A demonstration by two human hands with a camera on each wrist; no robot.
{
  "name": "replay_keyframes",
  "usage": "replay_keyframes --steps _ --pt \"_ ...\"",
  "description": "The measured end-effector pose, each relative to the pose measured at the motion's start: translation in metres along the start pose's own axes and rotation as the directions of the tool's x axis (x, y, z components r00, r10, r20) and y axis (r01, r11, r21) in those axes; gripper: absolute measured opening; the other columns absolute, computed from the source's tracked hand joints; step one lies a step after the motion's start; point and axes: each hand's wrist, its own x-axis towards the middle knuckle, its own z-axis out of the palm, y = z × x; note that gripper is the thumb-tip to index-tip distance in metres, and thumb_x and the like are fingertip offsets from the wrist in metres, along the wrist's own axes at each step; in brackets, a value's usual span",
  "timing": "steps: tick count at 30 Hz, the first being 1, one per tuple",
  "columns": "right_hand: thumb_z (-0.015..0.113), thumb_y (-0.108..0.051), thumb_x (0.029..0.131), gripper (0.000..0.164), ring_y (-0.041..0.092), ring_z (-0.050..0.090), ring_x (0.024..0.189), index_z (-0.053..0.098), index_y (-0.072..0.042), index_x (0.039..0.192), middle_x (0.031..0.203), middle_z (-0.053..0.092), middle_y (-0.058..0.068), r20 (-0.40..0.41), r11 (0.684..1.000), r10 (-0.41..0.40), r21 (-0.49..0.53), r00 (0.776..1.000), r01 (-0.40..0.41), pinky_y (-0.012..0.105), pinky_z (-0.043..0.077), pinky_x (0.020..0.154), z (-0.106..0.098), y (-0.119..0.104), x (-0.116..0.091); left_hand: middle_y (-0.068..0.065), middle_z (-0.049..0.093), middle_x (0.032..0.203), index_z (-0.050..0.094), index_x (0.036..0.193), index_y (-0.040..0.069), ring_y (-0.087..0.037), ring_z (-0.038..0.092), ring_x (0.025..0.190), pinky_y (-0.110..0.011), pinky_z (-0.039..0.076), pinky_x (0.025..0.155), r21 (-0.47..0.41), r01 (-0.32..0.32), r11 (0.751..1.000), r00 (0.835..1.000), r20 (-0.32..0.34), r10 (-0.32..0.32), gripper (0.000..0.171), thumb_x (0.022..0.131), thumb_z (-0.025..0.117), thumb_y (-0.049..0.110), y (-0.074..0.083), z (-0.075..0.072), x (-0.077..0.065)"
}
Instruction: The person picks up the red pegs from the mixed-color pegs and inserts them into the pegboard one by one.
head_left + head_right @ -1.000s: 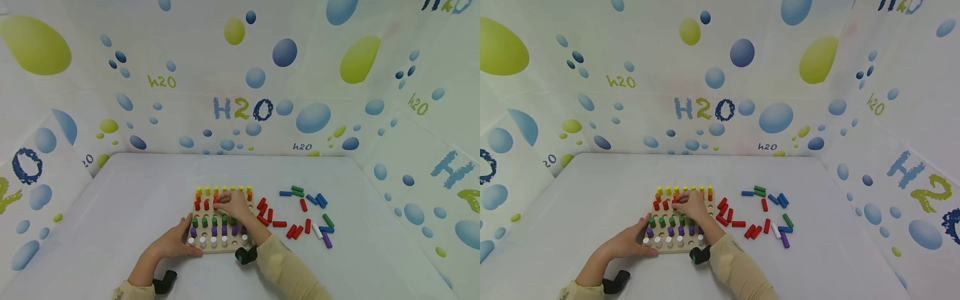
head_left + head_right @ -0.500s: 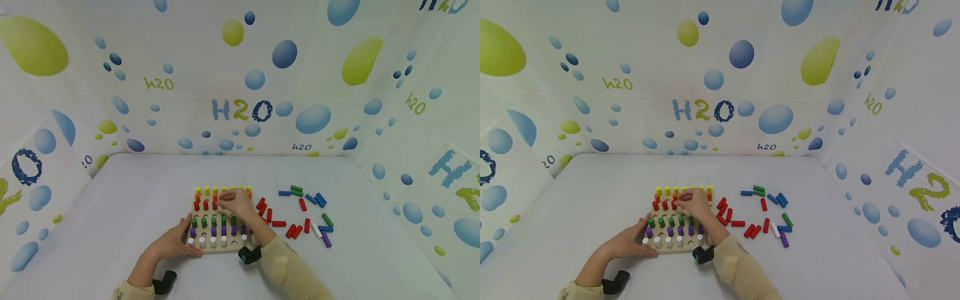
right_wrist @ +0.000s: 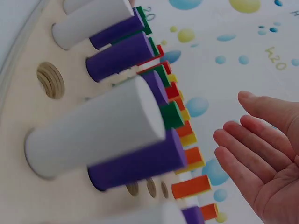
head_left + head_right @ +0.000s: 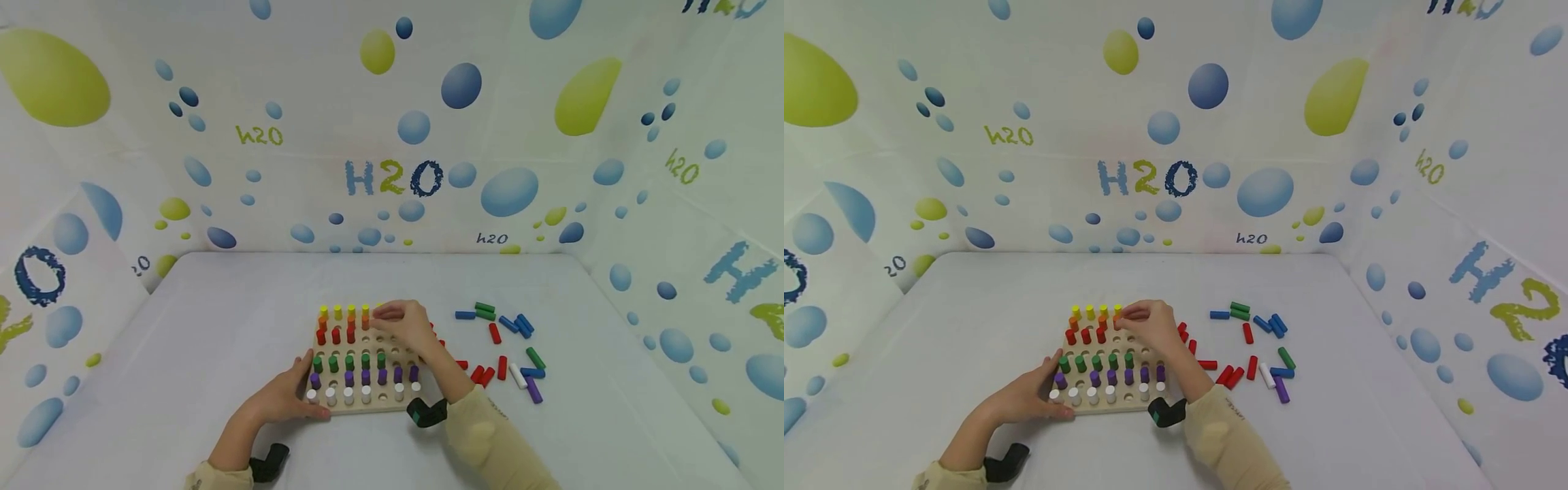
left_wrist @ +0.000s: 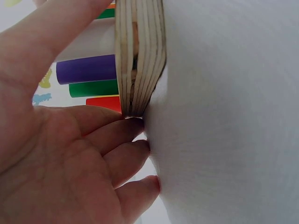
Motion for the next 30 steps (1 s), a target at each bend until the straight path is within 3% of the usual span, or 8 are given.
replay_keyframes --steps 17,30 --pt "0.071 -0.014 0.081 0.02 0.017 0.065 0.087 0.069 -0.005 0.098 0.093 0.069 0.005 -0.071 0.998 0.052 -0.018 0.996 -0.053 0.031 0.052 0.078 -0.037 0.018 -0.007 -0.032 0.014 0.144 0.012 0.144 -0.003 -0.046 0.012 0.132 -0.062 0.017 0.101 -0.007 -0.021 1.0 1.0 -0.005 0.021 0.12 0.059 0.083 0.042 -0.002 0.0 -0.003" --pt "0.071 -0.017 0.081 0.022 0.018 0.064 0.089 0.068 -0.007 0.101 0.095 0.068 0.004 -0.111 0.987 0.147 -0.055 0.983 -0.154 0.032 0.052 0.079 -0.058 0.035 -0.009 -0.033 0.013 0.143 0.011 0.144 -0.004 -0.048 0.013 0.131 -0.063 0.018 0.1 0.001 -0.016 1.0 1.0 0.001 0.016 0.12 0.06 0.084 0.04 0.0 0.0 -0.002"
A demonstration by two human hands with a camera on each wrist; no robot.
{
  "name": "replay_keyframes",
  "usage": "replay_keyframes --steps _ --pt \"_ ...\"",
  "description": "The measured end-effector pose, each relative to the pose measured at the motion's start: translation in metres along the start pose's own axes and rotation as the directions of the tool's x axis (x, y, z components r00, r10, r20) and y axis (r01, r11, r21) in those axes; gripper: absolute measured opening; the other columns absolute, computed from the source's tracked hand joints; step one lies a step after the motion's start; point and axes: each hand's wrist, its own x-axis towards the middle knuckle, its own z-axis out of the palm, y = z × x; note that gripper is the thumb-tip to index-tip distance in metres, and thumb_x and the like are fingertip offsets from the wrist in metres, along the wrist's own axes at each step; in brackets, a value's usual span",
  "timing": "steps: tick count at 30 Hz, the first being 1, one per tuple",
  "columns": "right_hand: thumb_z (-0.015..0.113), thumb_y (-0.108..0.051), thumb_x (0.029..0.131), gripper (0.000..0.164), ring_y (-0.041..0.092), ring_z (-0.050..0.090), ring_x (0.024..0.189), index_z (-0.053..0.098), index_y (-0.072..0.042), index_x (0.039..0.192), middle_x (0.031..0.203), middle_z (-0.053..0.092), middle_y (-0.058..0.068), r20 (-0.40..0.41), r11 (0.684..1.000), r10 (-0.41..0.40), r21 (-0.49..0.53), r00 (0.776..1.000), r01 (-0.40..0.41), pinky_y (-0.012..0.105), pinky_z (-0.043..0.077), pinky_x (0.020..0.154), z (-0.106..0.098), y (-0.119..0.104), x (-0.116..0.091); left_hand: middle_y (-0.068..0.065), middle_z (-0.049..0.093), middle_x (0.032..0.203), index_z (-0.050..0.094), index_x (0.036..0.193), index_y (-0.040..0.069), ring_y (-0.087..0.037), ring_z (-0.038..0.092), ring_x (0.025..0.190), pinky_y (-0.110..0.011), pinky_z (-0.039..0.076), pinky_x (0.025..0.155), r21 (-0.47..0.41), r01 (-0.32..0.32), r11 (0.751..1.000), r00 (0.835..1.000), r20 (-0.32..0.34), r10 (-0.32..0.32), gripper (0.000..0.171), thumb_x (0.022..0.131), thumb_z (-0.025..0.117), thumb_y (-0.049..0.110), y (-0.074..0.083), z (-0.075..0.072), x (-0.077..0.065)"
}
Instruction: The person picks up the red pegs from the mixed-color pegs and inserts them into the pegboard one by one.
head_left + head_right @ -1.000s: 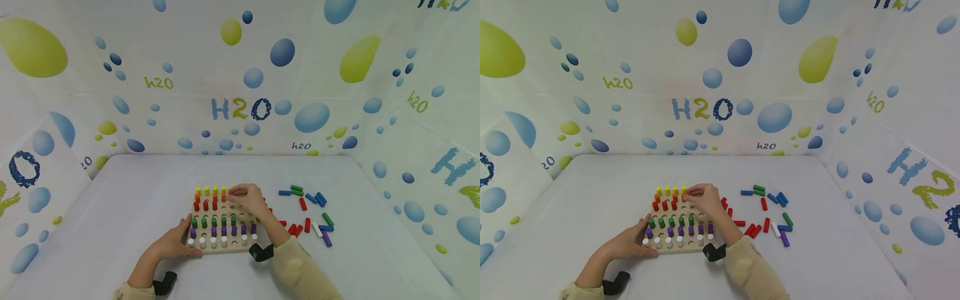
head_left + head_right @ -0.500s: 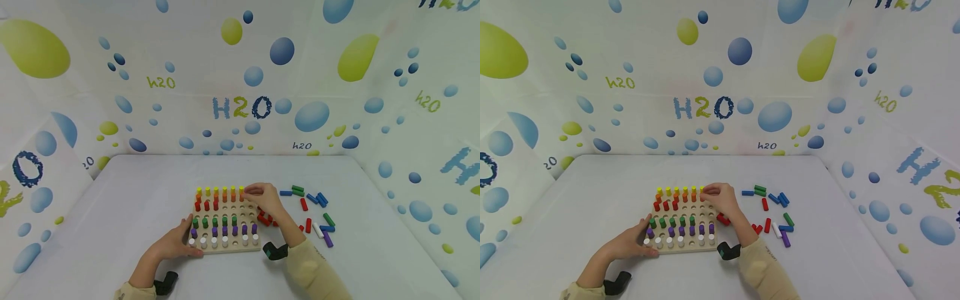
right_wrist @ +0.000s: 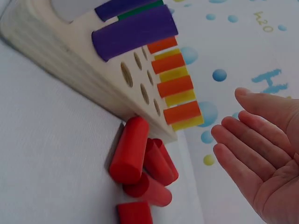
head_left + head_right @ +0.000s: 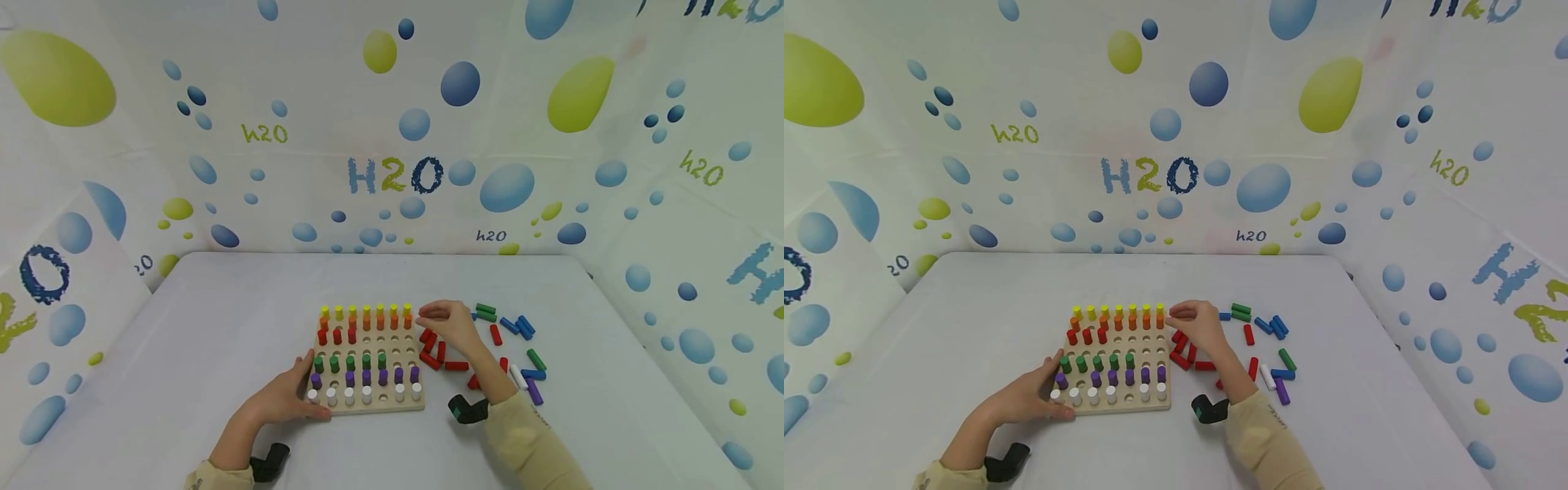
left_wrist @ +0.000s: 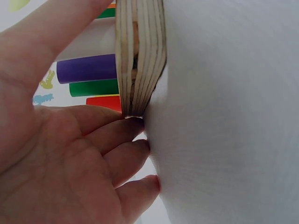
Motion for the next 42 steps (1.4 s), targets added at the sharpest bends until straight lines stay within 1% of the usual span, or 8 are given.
replay_keyframes --steps 8,12,17,23,29,33,38,42 --pt "0.07 -0.015 0.081 0.022 0.02 0.064 0.091 0.067 -0.007 0.102 0.097 0.068 0.006 0.029 0.999 -0.007 -0.044 1.0 0.009 0.032 0.052 0.079 -0.004 0.011 0.003 -0.033 0.013 0.143 0.011 0.144 -0.004 -0.048 0.013 0.131 -0.063 0.017 0.1 -0.005 0.005 1.0 1.0 0.002 -0.005 0.12 0.06 0.084 0.04 0.001 0.001 -0.001" --pt "0.07 -0.014 0.081 0.023 0.021 0.063 0.093 0.067 -0.008 0.103 0.1 0.067 0.006 0.06 0.993 -0.023 -0.112 0.998 0.03 0.033 0.051 0.08 -0.005 0.014 0.005 -0.034 0.013 0.143 0.012 0.144 -0.003 -0.049 0.014 0.131 -0.063 0.018 0.1 0.007 0.008 1.0 1.0 -0.002 -0.008 0.12 0.06 0.084 0.04 0.003 0.0 -0.002" --pt "0.07 -0.014 0.081 0.021 0.021 0.06 0.096 0.067 -0.011 0.102 0.101 0.066 0.004 0.116 0.971 -0.037 -0.232 0.993 0.063 0.035 0.051 0.082 -0.005 0.018 0.01 -0.035 0.013 0.143 0.012 0.144 -0.004 -0.05 0.015 0.13 -0.063 0.018 0.1 0.014 0.01 1.0 1.0 -0.008 -0.009 0.119 0.059 0.084 0.04 0.003 0.0 -0.002" --pt "0.069 -0.013 0.082 0.019 0.022 0.057 0.096 0.069 -0.013 0.101 0.1 0.066 0.002 0.209 0.927 -0.039 -0.357 0.977 0.113 0.038 0.048 0.086 -0.005 0.018 0.013 -0.034 0.014 0.143 0.012 0.144 -0.004 -0.049 0.014 0.131 -0.063 0.018 0.1 0.006 0.004 1.0 1.0 -0.008 -0.004 0.119 0.059 0.084 0.04 0.003 0.0 -0.002" --pt "0.067 -0.008 0.083 0.019 0.021 0.058 0.094 0.07 -0.012 0.101 0.098 0.066 0.002 0.283 0.888 -0.044 -0.428 0.958 0.167 0.039 0.048 0.086 -0.006 0.018 0.014 -0.034 0.015 0.143 0.013 0.144 -0.004 -0.048 0.014 0.131 -0.063 0.018 0.1 0.005 0.003 1.0 1.0 -0.01 -0.003 0.118 0.06 0.084 0.039 0.004 -0.001 -0.003" --pt "0.067 -0.007 0.083 0.018 0.019 0.057 0.091 0.07 -0.01 0.1 0.096 0.066 0.002 0.302 0.854 -0.062 -0.478 0.951 0.207 0.036 0.049 0.084 -0.005 0.019 0.015 -0.033 0.015 0.143 0.013 0.144 -0.004 -0.048 0.014 0.131 -0.063 0.018 0.1 0.006 0.004 1.0 1.0 -0.012 -0.004 0.119 0.059 0.084 0.04 0.003 0.0 -0.002" --pt "0.067 -0.007 0.082 0.017 0.017 0.056 0.086 0.071 -0.008 0.099 0.093 0.066 0.003 0.301 0.787 -0.086 -0.564 0.95 0.25 0.032 0.05 0.081 -0.004 0.02 0.016 -0.033 0.015 0.143 0.013 0.144 -0.003 -0.048 0.015 0.131 -0.063 0.02 0.099 0.021 0.003 1.0 1.0 -0.014 -0.002 0.119 0.059 0.084 0.041 0.0 0.001 0.0" --pt "0.068 -0.009 0.083 0.017 0.017 0.054 0.084 0.07 -0.009 0.1 0.092 0.065 0.002 0.299 0.761 -0.07 -0.601 0.952 0.245 0.032 0.05 0.081 -0.003 0.02 0.017 -0.033 0.014 0.143 0.013 0.144 -0.003 -0.048 0.015 0.131 -0.063 0.02 0.099 0.02 0.005 1.0 1.0 -0.014 -0.004 0.119 0.059 0.084 0.041 0.0 0.001 0.0"
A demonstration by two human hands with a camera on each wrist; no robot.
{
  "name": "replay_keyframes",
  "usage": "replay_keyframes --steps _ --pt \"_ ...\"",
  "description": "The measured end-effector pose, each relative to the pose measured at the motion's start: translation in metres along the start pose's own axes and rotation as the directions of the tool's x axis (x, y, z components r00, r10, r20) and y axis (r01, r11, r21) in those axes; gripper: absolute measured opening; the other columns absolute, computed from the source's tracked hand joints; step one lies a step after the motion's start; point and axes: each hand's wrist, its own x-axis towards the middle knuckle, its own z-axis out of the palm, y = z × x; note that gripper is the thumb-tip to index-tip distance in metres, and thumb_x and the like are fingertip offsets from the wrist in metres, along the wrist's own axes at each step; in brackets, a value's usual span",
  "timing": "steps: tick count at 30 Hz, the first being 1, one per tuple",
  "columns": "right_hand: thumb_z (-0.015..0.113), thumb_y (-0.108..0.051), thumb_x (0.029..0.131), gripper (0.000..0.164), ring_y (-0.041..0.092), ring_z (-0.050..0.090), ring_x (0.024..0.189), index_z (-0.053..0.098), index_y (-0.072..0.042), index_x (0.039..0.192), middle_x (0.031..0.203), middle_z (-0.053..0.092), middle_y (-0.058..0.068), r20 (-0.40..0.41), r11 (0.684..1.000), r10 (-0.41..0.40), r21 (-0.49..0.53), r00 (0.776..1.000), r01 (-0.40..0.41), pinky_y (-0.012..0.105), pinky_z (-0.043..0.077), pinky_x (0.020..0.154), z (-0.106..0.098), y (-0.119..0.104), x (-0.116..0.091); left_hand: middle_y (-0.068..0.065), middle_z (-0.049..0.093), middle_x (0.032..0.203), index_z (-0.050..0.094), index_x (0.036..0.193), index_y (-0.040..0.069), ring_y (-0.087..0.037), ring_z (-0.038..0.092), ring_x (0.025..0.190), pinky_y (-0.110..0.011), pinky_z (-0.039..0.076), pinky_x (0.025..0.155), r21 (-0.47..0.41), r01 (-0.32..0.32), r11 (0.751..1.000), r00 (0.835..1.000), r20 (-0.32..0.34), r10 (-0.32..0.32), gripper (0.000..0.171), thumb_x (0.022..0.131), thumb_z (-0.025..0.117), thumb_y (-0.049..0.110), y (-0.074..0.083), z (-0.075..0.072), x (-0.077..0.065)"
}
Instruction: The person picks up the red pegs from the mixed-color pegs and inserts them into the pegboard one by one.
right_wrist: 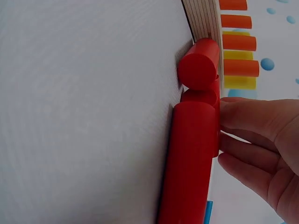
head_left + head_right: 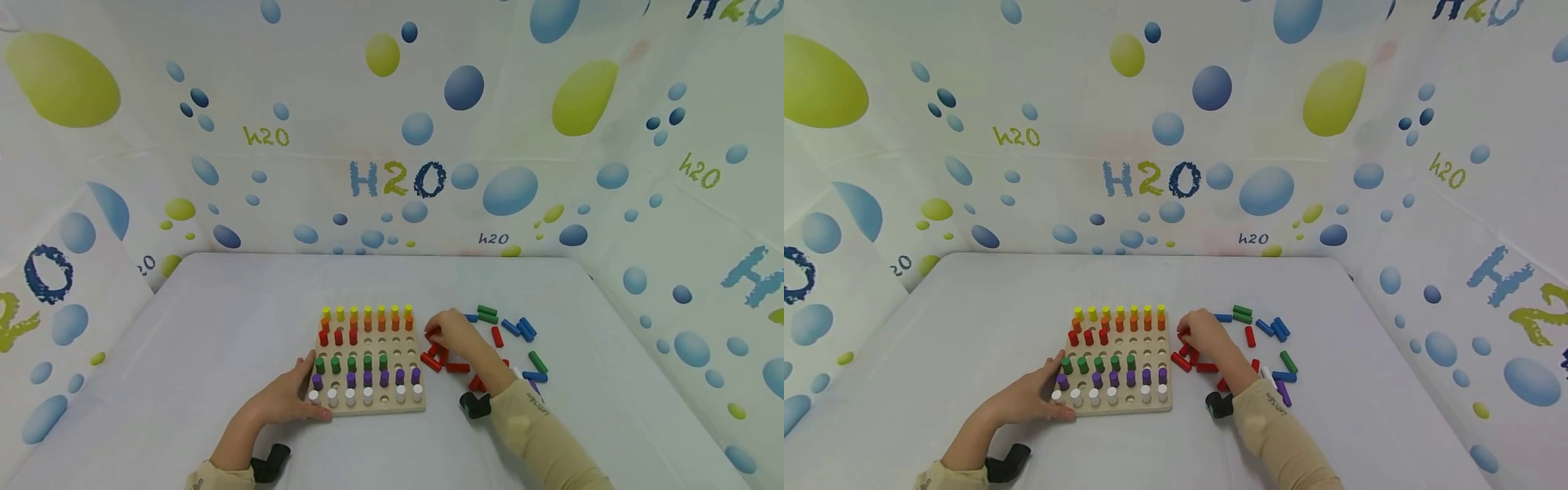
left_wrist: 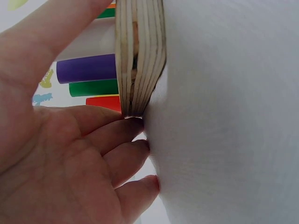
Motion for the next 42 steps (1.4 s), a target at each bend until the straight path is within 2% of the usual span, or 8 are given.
replay_keyframes --steps 11,18,24,31,35,42 --pt "0.07 -0.011 0.08 0.018 0.015 0.055 0.079 0.071 -0.009 0.098 0.089 0.066 0.002 0.021 0.995 -0.009 -0.097 1.0 0.011 0.029 0.051 0.079 -0.001 -0.005 0.001 -0.032 0.014 0.144 0.013 0.144 -0.003 -0.047 0.014 0.132 -0.063 0.019 0.1 -0.006 0.008 1.0 1.0 0.003 -0.008 0.118 0.06 0.084 0.04 0.003 -0.001 -0.001" --pt "0.07 -0.011 0.08 0.017 0.016 0.053 0.08 0.071 -0.01 0.097 0.089 0.065 0.001 -0.006 0.997 0.01 -0.07 1.0 -0.011 0.03 0.05 0.079 0.0 -0.004 0.002 -0.032 0.013 0.144 0.013 0.144 -0.002 -0.047 0.014 0.132 -0.063 0.019 0.1 -0.009 0.015 1.0 1.0 0.006 -0.014 0.119 0.059 0.084 0.041 0.004 -0.001 -0.001" --pt "0.071 -0.012 0.08 0.017 0.016 0.054 0.082 0.071 -0.011 0.097 0.09 0.065 0.0 -0.047 0.998 0.05 0.052 0.998 -0.048 0.032 0.05 0.08 0.0 0.0 0.0 -0.032 0.014 0.144 0.013 0.144 -0.003 -0.047 0.014 0.132 -0.063 0.018 0.1 -0.012 0.012 1.0 1.0 0.002 -0.012 0.119 0.059 0.084 0.04 0.005 -0.001 -0.002" --pt "0.07 -0.012 0.081 0.016 0.016 0.056 0.082 0.07 -0.009 0.097 0.09 0.066 0.0 -0.1 0.979 0.072 0.198 0.992 -0.051 0.033 0.05 0.08 0.002 0.004 -0.001 -0.032 0.014 0.144 0.013 0.144 -0.003 -0.047 0.014 0.132 -0.063 0.018 0.1 -0.016 0.012 1.0 1.0 0.004 -0.012 0.119 0.059 0.084 0.04 0.005 -0.001 -0.002" --pt "0.07 -0.012 0.081 0.016 0.017 0.058 0.085 0.07 -0.01 0.097 0.091 0.066 0.0 -0.132 0.951 0.118 0.3 0.984 -0.073 0.033 0.051 0.08 0.004 0.006 -0.002 -0.032 0.014 0.144 0.013 0.144 -0.003 -0.047 0.014 0.132 -0.063 0.018 0.1 -0.016 0.012 1.0 1.0 0.003 -0.012 0.118 0.059 0.084 0.04 0.005 -0.001 -0.002" --pt "0.071 -0.015 0.08 0.016 0.018 0.062 0.088 0.069 -0.011 0.096 0.091 0.068 0.001 -0.183 0.878 0.189 0.472 0.965 -0.082 0.033 0.051 0.08 0.007 0.01 -0.003 -0.032 0.015 0.144 0.014 0.144 -0.003 -0.047 0.014 0.132 -0.063 0.018 0.1 -0.013 0.012 1.0 1.0 0.0 -0.012 0.118 0.059 0.084 0.039 0.005 -0.001 -0.003"
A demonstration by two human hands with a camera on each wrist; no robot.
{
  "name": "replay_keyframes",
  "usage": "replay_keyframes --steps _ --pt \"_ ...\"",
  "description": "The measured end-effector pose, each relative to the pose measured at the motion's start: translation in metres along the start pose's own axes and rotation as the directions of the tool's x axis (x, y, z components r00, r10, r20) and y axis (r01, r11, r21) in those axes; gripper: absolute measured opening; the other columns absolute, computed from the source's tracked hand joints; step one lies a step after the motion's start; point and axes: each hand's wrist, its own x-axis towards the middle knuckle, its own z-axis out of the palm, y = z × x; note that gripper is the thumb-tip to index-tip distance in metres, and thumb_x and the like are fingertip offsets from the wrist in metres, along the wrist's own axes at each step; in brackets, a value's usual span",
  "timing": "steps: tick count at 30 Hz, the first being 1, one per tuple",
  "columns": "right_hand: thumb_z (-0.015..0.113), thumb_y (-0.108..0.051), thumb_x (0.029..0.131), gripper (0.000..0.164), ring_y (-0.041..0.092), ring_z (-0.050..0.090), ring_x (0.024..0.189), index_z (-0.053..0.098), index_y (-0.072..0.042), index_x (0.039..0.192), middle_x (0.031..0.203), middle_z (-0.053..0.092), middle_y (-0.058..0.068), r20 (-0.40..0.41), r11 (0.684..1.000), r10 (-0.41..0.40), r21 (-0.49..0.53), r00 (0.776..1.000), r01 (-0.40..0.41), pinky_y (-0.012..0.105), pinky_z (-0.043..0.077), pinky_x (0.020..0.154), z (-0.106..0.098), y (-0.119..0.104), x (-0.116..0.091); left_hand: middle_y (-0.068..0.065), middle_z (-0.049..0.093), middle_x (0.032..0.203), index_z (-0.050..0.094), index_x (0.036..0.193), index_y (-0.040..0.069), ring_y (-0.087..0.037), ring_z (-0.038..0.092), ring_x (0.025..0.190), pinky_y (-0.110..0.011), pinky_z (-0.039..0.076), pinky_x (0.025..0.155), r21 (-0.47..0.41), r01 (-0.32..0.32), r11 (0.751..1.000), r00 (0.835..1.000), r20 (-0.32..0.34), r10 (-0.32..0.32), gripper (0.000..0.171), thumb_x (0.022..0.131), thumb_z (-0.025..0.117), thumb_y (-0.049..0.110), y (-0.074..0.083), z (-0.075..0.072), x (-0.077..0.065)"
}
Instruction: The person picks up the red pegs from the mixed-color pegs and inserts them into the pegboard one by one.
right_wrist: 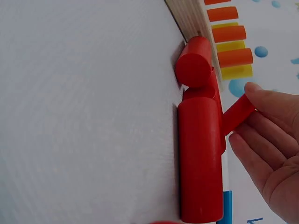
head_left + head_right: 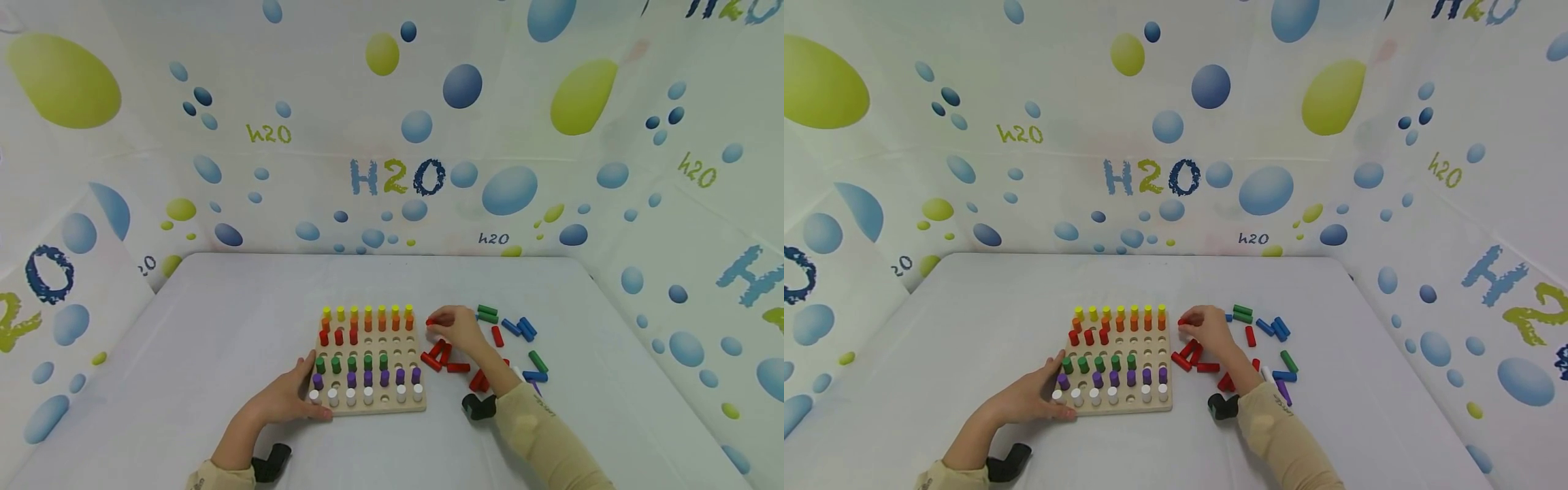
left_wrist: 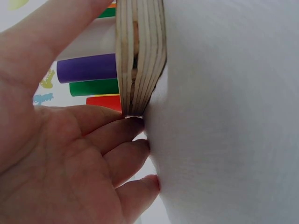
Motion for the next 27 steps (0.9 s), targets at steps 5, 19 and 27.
replay_keyframes --steps 5,19,27 --pt "0.071 -0.016 0.081 0.016 0.018 0.063 0.088 0.069 -0.01 0.096 0.09 0.069 0.001 -0.036 0.993 0.024 0.115 0.999 -0.019 0.033 0.051 0.08 -0.0009 0.0013 -0.001 -0.032 0.015 0.144 0.014 0.144 -0.003 -0.047 0.014 0.132 -0.063 0.018 0.1 0.001 0.001 1.0 1.0 0.0 -0.001 0.118 0.059 0.084 0.039 -0.0005 0.0 0.0006" --pt "0.069 -0.016 0.083 0.023 0.019 0.064 0.089 0.066 -0.004 0.102 0.095 0.069 0.009 -0.079 0.949 0.07 0.313 0.994 -0.042 0.031 0.051 0.081 0.0025 0.0028 -0.0059 -0.032 0.015 0.144 0.013 0.144 -0.003 -0.047 0.014 0.132 -0.063 0.018 0.1 0.0 -0.003 1.0 1.0 0.004 0.003 0.119 0.059 0.084 0.04 -0.0016 0.0007 0.0" --pt "0.07 -0.02 0.082 0.028 0.018 0.063 0.09 0.065 -0.006 0.105 0.099 0.068 0.008 -0.037 0.921 0.13 0.374 0.991 -0.107 0.03 0.05 0.082 0.0029 -0.0053 -0.0071 -0.032 0.016 0.144 0.013 0.144 -0.003 -0.047 0.014 0.132 -0.063 0.019 0.1 0.0 -0.007 1.0 1.0 0.001 0.007 0.119 0.059 0.084 0.039 -0.0022 0.0015 0.0007"
